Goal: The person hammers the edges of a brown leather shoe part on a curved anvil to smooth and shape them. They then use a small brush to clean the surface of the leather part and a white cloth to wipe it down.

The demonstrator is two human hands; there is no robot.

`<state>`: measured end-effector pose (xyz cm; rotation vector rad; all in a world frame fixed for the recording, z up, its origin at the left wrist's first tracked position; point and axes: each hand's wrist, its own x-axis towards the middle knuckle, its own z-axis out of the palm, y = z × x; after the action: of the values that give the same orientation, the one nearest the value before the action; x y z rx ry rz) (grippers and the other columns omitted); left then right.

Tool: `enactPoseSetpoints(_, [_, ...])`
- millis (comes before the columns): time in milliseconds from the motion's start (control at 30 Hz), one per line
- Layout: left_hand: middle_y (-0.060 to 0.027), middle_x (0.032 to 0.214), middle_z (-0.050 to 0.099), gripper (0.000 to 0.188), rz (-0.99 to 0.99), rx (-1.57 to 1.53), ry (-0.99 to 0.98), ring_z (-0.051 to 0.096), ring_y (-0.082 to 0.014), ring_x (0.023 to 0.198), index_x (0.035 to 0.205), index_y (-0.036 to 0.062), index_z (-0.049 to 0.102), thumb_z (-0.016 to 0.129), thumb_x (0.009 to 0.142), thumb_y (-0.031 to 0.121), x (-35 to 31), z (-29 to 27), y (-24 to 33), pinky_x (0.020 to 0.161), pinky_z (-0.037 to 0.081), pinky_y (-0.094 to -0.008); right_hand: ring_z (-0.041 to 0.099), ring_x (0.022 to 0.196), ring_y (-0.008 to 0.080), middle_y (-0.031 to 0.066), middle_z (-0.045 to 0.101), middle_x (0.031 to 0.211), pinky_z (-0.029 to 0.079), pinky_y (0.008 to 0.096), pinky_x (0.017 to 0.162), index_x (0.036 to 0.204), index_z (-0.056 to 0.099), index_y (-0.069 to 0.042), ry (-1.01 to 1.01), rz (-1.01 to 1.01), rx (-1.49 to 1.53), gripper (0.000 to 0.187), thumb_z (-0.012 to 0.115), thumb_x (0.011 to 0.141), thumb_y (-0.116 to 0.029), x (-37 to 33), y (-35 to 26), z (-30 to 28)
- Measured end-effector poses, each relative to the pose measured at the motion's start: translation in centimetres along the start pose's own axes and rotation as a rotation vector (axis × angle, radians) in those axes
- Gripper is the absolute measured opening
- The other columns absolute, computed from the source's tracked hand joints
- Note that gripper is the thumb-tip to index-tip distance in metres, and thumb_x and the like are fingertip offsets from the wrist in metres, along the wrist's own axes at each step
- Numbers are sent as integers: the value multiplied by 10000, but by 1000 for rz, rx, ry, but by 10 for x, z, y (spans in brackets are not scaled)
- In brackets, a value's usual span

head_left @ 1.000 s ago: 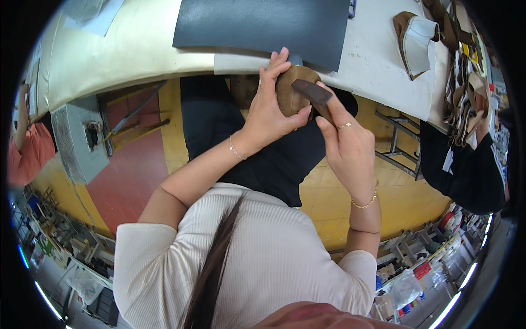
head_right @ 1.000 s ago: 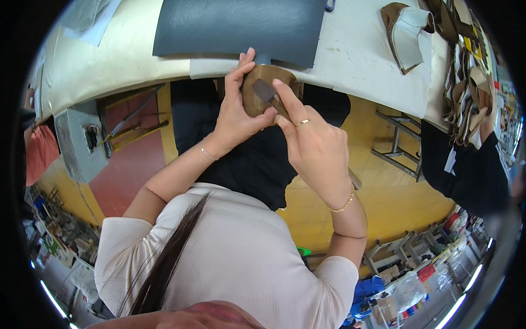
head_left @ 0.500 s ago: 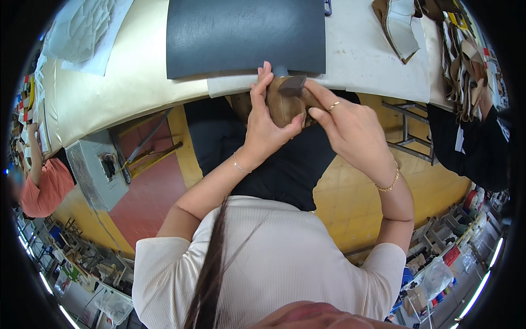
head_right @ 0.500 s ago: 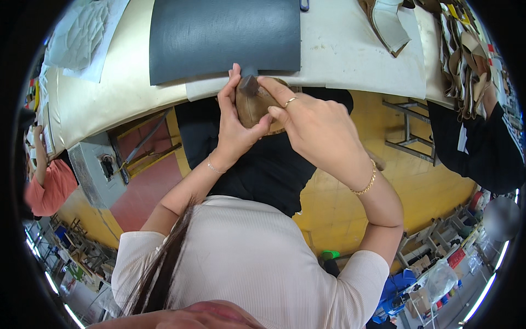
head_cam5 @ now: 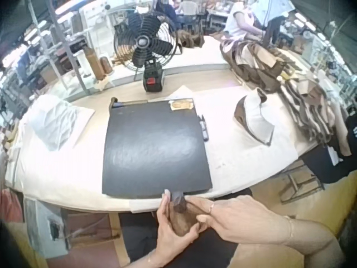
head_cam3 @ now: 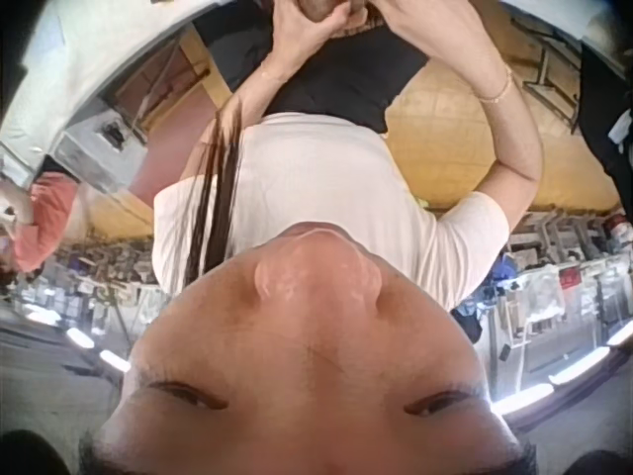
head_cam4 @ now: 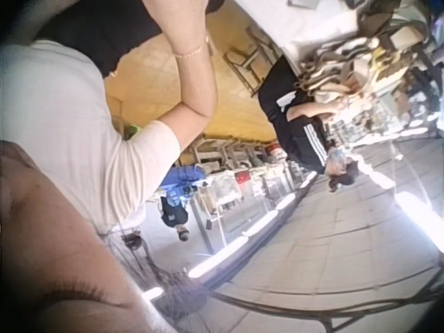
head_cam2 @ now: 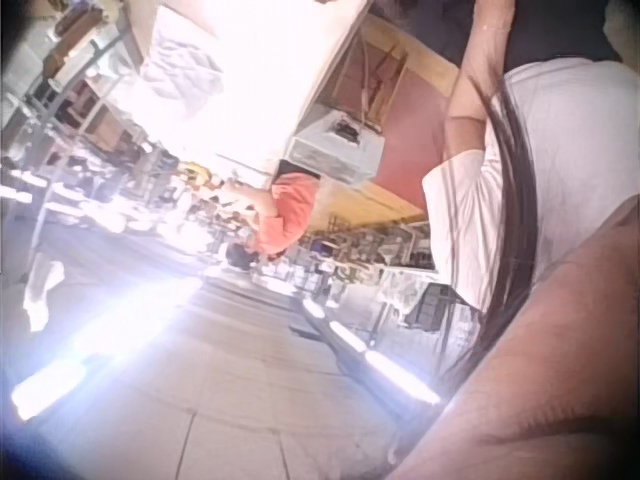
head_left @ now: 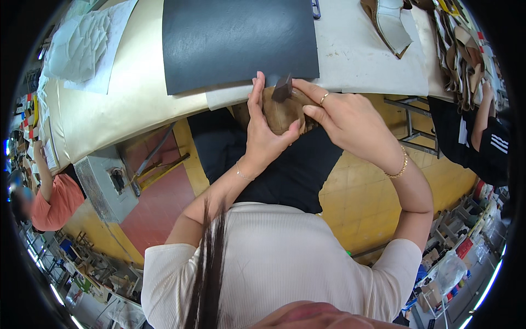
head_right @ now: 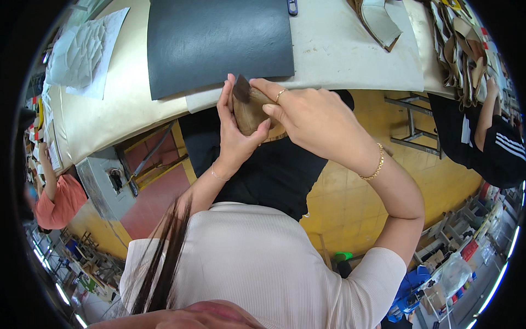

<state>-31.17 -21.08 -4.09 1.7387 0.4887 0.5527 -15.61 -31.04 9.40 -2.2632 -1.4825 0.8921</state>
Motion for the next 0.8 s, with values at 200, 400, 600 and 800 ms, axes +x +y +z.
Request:
enactPoseSetpoints(200, [-167, 1631, 131, 1073, 4, -33, -1, 228, -298, 1487, 1557, 35, 54, 767, 756, 66, -1, 2, -3, 1203, 246, -402, 674, 722, 391, 203, 681, 763, 539, 460, 669, 1386, 507, -125, 134, -60, 91, 396, 516, 1003, -228, 4, 10, 7])
enactPoseSetpoints(400, [-160, 1630, 137, 1085, 6, -69, -4, 265, -286, 1471, 1566, 43, 18, 751, 766, 59, 1, 2, -2, 1188, 278, -402, 675, 777, 410, 217, 697, 850, 537, 463, 698, 1377, 500, -84, 229, -72, 218, 396, 495, 1011, -234, 8, 6, 6])
enactPoseSetpoints(600, [-204, 1633, 142, 1113, -29, -15, 5, 227, -339, 1497, 1554, -9, 40, 782, 733, 100, -1, 1, -1, 1210, 249, -411, 668, 823, 412, 214, 692, 977, 541, 405, 708, 1397, 505, -84, 271, -82, 242, 419, 542, 1004, -225, -8, -7, 4])
enactPoseSetpoints(800, [-202, 1631, 149, 1149, 24, 16, -9, 217, -348, 1500, 1566, 32, 44, 808, 712, 119, 0, -2, -1, 1200, 268, -421, 684, 672, 294, 116, 700, 879, 541, 366, 553, 1418, 503, -164, 308, -72, 40, 458, 586, 976, -254, -32, -3, 43])
